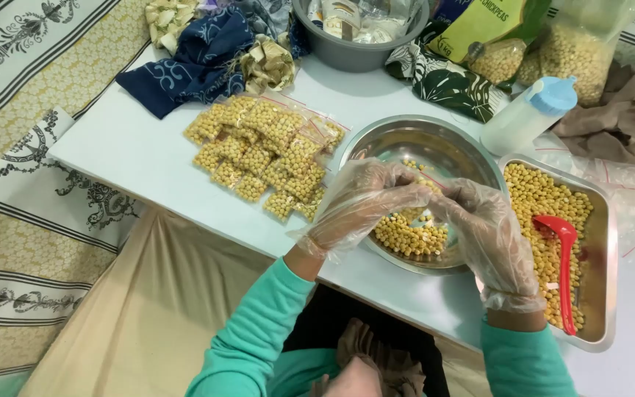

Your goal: Portioning nuts into small plastic bags and adding liquid seasoning from a bottle.

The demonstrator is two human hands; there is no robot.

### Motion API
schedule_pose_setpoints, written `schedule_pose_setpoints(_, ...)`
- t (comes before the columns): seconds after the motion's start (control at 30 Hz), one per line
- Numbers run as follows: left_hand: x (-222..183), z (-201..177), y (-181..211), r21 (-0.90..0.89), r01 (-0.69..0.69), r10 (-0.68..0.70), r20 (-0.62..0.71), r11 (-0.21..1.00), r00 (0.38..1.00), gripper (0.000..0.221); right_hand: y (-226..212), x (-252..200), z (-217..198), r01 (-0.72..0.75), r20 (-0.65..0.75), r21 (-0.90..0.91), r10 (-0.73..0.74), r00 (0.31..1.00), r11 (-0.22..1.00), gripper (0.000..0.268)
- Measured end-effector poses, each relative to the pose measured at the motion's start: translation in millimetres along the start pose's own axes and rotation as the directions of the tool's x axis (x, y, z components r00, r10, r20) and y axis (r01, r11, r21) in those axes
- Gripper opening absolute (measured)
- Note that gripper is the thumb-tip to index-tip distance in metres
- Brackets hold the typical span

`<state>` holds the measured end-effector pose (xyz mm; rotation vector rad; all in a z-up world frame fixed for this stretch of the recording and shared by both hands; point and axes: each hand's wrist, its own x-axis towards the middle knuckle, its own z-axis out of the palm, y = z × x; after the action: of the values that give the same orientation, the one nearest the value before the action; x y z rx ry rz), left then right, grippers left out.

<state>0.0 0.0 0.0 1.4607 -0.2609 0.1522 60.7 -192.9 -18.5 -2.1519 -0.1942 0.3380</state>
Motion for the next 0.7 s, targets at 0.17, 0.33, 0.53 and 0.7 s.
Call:
schedule_pose_setpoints(0.17,10.7,-6.4,-9.0,0.086,-0.039,0.042,-0.033,0.996,0.999,0.035,-35.2,4.1,-4.1,0.102,0.047,-0.064,-0.099,0.994,0.993,0.041)
schedule_pose_setpoints(0.33,18.1,-40.6,-2.4,0.038,0.035,-0.035,-0.004,0.999,0.999,0.03,-87.8,6.2,-0.8,0.2,0.151,-0.178,-0.174,0.973,0.963,0.042)
schedule_pose_setpoints(0.53,72.9,-108.7,-62.0,0.481,-0.031,-0.023,0.105,0.876,0.994,0.031,-101.0,53.3,18.8,0.343,0.212,-0.229,-0.297,0.931,0.911,0.032)
schedule_pose_setpoints(0.7,92.9,-137.8,-78.6,0.792,-0.057,0.059,0.027,0.607,0.998,0.03,-93.9,107.4,53.6,0.389,0.192,-0.259,-0.348,0.918,0.884,0.021)
